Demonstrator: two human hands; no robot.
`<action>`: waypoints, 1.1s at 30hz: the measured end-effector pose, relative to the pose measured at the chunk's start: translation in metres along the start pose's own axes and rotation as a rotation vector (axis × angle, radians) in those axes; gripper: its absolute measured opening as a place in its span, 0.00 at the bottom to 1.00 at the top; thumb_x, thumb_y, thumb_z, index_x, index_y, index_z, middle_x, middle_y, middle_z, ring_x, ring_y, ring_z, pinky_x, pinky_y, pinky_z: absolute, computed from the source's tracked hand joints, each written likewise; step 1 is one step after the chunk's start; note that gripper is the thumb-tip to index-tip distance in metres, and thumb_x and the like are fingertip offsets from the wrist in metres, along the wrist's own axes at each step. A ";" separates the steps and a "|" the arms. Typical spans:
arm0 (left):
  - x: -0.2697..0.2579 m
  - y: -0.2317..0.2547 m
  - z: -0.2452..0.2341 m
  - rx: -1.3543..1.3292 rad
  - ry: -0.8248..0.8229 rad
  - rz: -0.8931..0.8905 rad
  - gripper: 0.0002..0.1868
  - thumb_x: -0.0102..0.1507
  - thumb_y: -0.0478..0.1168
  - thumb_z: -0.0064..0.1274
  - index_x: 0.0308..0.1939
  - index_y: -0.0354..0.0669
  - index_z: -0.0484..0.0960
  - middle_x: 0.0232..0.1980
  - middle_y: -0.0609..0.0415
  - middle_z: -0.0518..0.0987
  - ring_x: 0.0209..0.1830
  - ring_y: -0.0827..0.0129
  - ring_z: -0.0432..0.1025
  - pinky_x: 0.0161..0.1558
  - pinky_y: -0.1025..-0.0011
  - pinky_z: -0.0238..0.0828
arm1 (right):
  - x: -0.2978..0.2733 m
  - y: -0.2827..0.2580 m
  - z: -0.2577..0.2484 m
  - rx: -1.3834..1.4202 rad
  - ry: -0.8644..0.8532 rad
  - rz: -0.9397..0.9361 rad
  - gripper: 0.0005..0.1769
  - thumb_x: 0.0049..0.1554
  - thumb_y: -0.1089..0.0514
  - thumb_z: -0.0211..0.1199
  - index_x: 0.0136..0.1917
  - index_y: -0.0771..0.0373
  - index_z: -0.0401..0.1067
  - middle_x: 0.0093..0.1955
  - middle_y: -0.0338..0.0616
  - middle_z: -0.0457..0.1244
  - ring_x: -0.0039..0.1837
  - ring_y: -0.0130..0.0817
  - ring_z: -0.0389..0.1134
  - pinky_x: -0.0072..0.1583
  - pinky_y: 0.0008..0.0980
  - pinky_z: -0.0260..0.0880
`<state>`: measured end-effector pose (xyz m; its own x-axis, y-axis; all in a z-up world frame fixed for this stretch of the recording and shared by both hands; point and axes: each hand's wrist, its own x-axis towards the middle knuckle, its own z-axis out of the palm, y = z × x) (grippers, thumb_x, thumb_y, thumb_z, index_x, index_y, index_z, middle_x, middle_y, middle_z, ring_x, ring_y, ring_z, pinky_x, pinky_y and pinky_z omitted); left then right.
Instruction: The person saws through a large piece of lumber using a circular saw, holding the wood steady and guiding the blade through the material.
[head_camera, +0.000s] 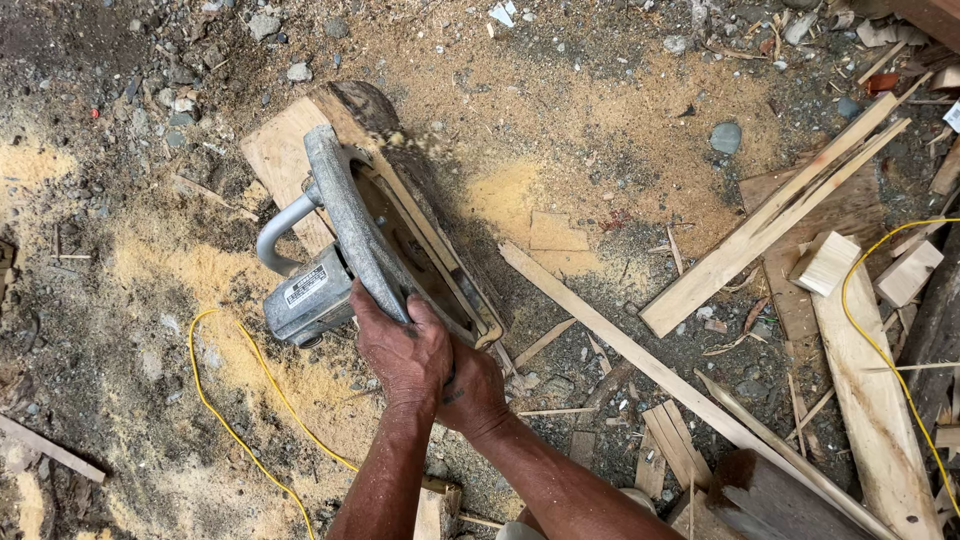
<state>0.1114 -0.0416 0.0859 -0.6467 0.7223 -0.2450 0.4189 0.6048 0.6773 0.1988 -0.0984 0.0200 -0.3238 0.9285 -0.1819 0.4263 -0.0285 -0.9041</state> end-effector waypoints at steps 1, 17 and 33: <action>0.001 0.002 -0.002 -0.009 -0.021 -0.025 0.37 0.62 0.36 0.46 0.74 0.29 0.54 0.47 0.36 0.80 0.45 0.50 0.80 0.51 0.56 0.78 | 0.000 0.000 0.000 -0.001 -0.015 0.019 0.38 0.49 0.41 0.77 0.64 0.64 0.69 0.48 0.50 0.72 0.48 0.39 0.78 0.50 0.38 0.82; 0.010 0.006 -0.005 -0.064 -0.030 0.031 0.33 0.62 0.33 0.43 0.72 0.30 0.57 0.46 0.39 0.79 0.44 0.54 0.79 0.50 0.58 0.79 | 0.012 -0.008 -0.001 0.030 -0.041 0.072 0.37 0.49 0.42 0.76 0.64 0.63 0.70 0.51 0.50 0.72 0.50 0.41 0.78 0.51 0.40 0.81; 0.011 -0.003 -0.003 0.030 0.031 0.047 0.34 0.64 0.35 0.47 0.73 0.28 0.57 0.50 0.35 0.80 0.47 0.50 0.79 0.53 0.56 0.77 | 0.016 -0.018 -0.004 0.025 -0.094 0.133 0.36 0.51 0.41 0.74 0.65 0.63 0.69 0.52 0.54 0.71 0.51 0.45 0.77 0.52 0.43 0.81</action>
<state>0.1014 -0.0363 0.0832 -0.6455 0.7394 -0.1916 0.4674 0.5808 0.6666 0.1890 -0.0817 0.0351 -0.3441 0.8771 -0.3351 0.4497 -0.1593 -0.8789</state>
